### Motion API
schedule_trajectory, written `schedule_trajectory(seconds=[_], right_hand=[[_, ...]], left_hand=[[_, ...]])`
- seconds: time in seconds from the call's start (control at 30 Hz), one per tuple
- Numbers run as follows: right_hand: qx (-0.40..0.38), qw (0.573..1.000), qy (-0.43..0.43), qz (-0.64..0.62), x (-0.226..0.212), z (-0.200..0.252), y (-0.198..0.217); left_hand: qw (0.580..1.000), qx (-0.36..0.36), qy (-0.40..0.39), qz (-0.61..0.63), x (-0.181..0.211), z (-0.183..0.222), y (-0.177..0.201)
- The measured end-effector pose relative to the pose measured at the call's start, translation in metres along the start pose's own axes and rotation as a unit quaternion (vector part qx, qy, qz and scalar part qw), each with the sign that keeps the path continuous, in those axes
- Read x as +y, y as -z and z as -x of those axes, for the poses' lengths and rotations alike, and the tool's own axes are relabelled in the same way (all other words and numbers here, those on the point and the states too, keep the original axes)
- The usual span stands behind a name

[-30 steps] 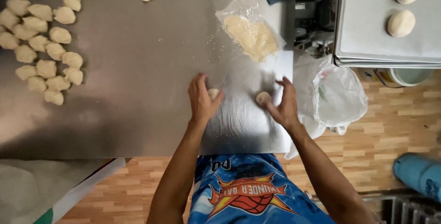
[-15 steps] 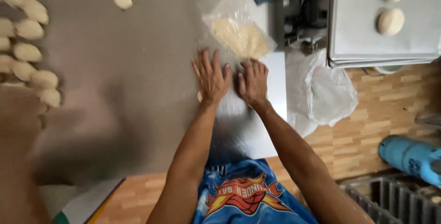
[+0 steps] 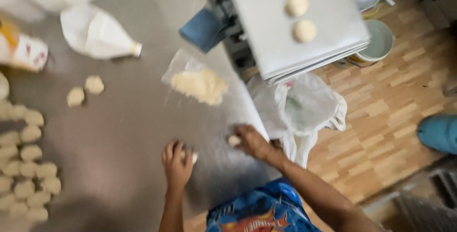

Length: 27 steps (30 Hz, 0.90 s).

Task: Dividing dough into small portions, rolling them into balls, and arranging them on baking trays before placing the trays into a rack.

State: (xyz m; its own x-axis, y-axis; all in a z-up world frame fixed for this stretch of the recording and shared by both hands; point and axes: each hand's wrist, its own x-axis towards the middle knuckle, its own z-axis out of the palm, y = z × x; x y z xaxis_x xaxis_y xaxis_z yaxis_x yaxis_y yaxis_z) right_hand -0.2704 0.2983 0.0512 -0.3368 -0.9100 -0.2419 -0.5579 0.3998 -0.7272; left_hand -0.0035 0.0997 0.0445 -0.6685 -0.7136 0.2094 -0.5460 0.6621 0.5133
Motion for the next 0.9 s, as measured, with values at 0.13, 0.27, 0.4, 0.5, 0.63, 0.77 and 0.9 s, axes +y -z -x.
schedule_trajectory(seconds=[0.13, 0.27, 0.4, 0.5, 0.63, 0.77, 0.9], right_hand=[[0.036, 0.988, 0.068, -0.133, -0.008, 0.028, 0.052], [0.12, 0.952, 0.074, -0.271, 0.056, 0.05, 0.1], [0.163, 0.928, 0.083, -0.325, 0.078, 0.051, 0.243], [0.258, 0.928, 0.094, -0.253, 0.097, 0.031, 0.335], [0.265, 0.952, 0.037, -0.151, 0.116, -0.019, 0.404], [0.141, 0.989, -0.007, -0.046, 0.112, -0.056, 0.428], [0.073, 0.997, 0.008, 0.026, 0.128, -0.09, 0.428]], left_hand=[[0.986, -0.151, -0.013, 0.064, -0.011, 0.004, 0.019], [0.942, -0.297, 0.151, -0.028, -0.024, 0.004, 0.018], [0.911, -0.324, 0.188, -0.174, 0.053, -0.059, 0.021], [0.95, -0.197, 0.243, 0.02, 0.159, -0.126, 0.02], [0.97, -0.109, 0.115, 0.182, 0.266, -0.209, -0.017], [0.977, -0.062, -0.127, 0.157, 0.323, -0.284, -0.076], [0.989, -0.128, -0.052, 0.048, 0.316, -0.317, -0.113]])
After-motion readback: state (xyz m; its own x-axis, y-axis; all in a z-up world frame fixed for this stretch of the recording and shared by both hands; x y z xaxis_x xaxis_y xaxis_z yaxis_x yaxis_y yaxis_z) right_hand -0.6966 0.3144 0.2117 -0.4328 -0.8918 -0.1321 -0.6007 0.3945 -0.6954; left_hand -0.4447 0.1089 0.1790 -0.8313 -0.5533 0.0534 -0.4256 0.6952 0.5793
